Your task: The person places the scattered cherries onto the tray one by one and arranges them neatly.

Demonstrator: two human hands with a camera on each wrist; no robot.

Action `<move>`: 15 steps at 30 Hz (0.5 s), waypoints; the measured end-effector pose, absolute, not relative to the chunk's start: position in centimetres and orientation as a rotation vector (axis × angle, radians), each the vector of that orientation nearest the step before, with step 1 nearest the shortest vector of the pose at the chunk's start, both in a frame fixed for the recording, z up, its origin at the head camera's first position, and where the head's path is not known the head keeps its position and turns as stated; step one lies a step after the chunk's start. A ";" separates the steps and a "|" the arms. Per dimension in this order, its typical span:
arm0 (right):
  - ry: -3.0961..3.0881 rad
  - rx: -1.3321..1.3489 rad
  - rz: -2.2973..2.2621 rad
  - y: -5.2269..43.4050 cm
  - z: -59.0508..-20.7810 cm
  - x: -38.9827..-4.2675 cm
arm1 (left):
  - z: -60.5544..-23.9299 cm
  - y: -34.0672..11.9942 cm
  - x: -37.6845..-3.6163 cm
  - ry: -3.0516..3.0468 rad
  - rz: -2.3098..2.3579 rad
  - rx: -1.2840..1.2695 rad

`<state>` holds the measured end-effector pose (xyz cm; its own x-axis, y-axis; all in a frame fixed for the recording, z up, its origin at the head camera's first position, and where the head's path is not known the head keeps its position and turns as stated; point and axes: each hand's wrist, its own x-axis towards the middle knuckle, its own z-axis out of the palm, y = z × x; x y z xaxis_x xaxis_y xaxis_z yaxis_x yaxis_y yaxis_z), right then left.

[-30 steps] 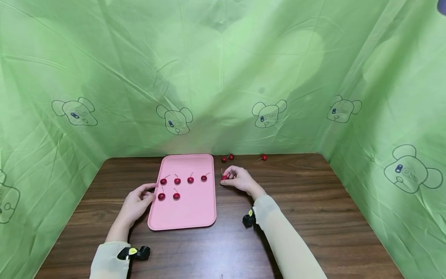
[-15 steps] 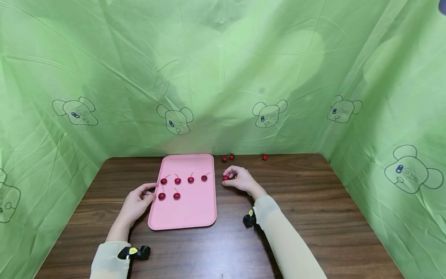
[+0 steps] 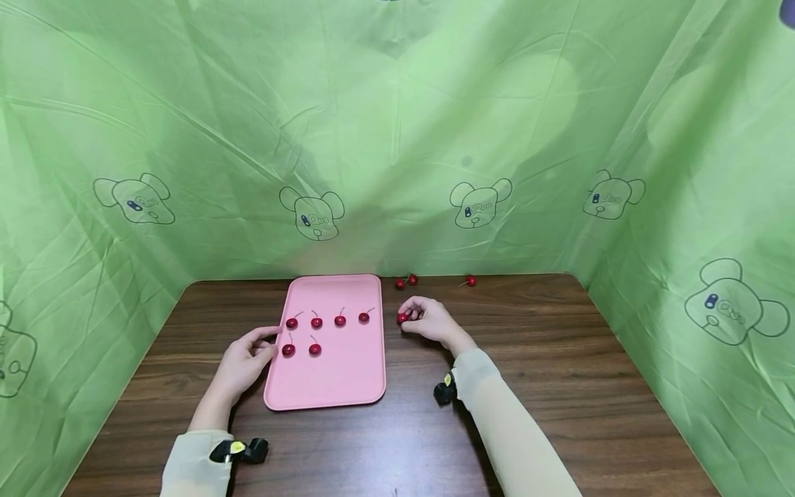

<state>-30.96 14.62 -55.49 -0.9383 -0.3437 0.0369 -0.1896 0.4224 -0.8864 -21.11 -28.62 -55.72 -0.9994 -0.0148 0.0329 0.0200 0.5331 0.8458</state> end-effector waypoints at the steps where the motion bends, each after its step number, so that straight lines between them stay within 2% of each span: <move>1: 2.519 -0.473 -1.549 14.6 -55.5 -30.9 | -55.7 -28.6 -21.1 -2.718 -1.500 -0.006; 15: 2.449 -0.365 -1.738 14.2 -55.3 -29.8 | -55.6 -28.6 -21.1 -2.724 -1.490 0.002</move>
<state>-29.84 14.18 -55.27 -0.9642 -0.2617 0.0439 -0.1277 0.3129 -0.9411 -21.06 -28.61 -55.65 -0.9993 -0.0188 0.0315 0.0164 0.5397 0.8417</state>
